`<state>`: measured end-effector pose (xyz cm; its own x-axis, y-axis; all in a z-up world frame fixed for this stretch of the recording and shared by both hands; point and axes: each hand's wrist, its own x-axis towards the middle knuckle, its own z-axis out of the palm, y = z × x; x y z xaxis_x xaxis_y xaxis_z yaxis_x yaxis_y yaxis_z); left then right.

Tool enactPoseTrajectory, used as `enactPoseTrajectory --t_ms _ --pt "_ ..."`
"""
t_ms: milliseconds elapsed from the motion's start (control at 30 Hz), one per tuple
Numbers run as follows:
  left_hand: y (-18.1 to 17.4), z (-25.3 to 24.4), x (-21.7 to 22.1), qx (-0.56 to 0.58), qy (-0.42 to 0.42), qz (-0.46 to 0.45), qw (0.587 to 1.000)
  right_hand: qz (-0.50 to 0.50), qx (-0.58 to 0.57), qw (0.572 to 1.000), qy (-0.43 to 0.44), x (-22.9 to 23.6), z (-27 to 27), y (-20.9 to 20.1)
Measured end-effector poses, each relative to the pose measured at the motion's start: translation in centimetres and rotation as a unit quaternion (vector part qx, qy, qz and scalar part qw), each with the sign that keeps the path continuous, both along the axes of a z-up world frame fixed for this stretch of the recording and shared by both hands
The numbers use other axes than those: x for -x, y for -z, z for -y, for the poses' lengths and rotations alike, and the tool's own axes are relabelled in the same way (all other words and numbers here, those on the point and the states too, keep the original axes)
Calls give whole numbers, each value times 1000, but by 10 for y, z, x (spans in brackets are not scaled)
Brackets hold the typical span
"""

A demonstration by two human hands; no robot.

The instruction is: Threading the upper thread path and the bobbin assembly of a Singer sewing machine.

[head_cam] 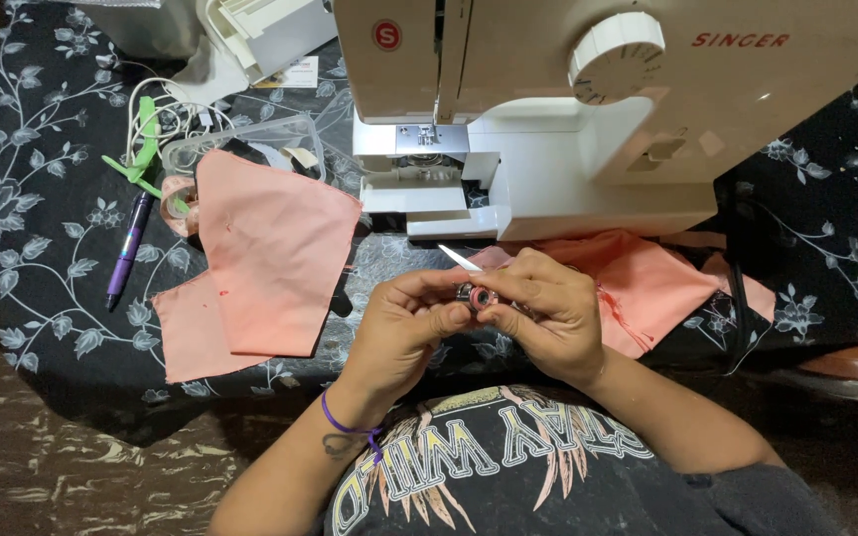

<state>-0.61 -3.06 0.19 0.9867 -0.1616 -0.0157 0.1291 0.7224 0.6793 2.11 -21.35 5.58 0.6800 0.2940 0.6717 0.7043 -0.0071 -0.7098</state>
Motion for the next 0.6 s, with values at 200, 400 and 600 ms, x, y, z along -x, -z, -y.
enactPoseTrajectory --t_ms 200,400,600 --pt "22 -1 -4 -28 -28 -2 999 137 113 982 69 3 0 2" --pt "25 -2 -3 -53 -31 35 997 167 149 970 99 4 -1 3" --pt "-19 -12 3 -185 -61 134 972 101 144 982 75 3 8 -17"
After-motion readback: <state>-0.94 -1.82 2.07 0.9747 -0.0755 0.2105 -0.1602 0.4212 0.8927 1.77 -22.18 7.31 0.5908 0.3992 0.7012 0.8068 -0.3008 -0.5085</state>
